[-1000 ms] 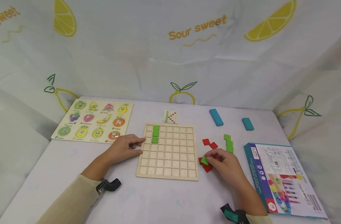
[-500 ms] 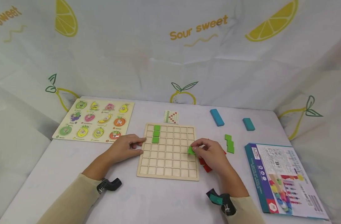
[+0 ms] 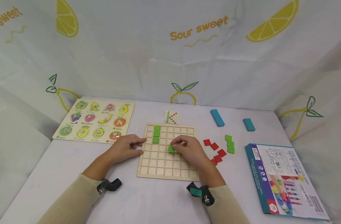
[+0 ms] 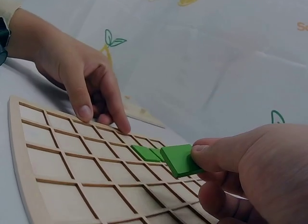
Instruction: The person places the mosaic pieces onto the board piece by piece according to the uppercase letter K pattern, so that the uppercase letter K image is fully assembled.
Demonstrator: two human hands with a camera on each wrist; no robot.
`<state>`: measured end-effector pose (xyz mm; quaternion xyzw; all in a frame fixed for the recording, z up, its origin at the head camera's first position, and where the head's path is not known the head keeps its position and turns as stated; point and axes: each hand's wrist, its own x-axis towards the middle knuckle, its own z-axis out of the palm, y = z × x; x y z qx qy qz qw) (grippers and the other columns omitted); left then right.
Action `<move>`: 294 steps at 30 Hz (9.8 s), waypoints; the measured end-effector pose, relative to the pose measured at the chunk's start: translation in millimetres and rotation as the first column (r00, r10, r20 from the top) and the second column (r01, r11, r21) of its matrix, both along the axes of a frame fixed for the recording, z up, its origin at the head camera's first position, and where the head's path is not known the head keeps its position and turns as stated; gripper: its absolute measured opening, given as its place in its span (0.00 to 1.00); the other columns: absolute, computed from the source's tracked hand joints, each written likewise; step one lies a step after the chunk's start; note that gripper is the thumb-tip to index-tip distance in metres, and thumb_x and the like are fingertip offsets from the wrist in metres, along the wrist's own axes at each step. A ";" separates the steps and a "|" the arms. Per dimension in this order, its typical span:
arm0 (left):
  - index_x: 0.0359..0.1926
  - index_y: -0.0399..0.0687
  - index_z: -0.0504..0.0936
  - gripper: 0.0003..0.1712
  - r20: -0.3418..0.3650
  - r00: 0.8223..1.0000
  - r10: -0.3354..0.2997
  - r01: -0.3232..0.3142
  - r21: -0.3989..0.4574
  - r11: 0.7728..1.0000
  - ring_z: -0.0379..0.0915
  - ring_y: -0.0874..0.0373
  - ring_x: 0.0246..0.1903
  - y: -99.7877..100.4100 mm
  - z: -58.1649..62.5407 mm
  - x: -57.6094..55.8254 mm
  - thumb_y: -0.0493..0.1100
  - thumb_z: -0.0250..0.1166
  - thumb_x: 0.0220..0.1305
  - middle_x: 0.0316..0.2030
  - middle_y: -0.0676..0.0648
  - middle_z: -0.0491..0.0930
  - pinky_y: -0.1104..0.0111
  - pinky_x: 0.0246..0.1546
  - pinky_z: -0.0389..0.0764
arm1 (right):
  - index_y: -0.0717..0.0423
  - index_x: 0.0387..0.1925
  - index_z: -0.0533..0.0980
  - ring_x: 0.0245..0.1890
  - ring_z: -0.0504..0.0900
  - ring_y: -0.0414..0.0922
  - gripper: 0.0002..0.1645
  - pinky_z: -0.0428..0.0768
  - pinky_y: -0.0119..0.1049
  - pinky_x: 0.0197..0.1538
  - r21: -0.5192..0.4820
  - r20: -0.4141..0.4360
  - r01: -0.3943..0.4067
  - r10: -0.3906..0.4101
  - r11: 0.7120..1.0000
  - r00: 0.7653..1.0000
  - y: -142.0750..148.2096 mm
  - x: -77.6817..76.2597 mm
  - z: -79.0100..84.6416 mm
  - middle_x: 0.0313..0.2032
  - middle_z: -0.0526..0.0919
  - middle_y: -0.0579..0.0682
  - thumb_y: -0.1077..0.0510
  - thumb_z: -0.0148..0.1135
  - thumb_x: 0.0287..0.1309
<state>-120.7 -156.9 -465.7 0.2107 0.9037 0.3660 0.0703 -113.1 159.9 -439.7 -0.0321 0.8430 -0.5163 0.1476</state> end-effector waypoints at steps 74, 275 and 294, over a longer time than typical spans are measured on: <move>0.65 0.48 0.87 0.30 -0.033 0.999 -0.013 0.012 -0.022 1.000 0.71 0.63 0.35 -0.2 -1.3 -0.7 0.44 0.81 0.62 0.35 0.59 0.77 0.67 0.37 0.73 | 0.47 0.51 0.88 0.37 0.79 0.48 0.11 0.79 0.34 0.36 0.060 -0.178 -0.072 0.082 0.996 0.981 -12.7 4.9 4.7 0.42 0.84 0.45 0.55 0.72 0.69; 0.66 0.49 0.86 0.31 -0.020 1.000 -0.002 0.002 0.000 1.000 0.70 0.62 0.34 -1.6 -2.8 0.9 0.44 0.81 0.62 0.33 0.58 0.76 0.67 0.35 0.72 | 0.50 0.64 0.81 0.44 0.83 0.52 0.21 0.82 0.33 0.36 0.146 -0.097 0.327 -0.315 0.934 0.944 57.7 2.1 10.9 0.57 0.81 0.53 0.49 0.66 0.75; 0.66 0.49 0.86 0.30 -0.041 0.999 -0.011 0.011 0.001 1.000 0.70 0.62 0.34 -1.2 -1.2 1.0 0.44 0.80 0.62 0.34 0.59 0.77 0.68 0.35 0.72 | 0.48 0.76 0.71 0.62 0.75 0.51 0.31 0.82 0.34 0.49 0.230 -0.031 0.665 -0.678 0.710 0.735 132.7 7.4 -19.8 0.74 0.72 0.53 0.46 0.60 0.78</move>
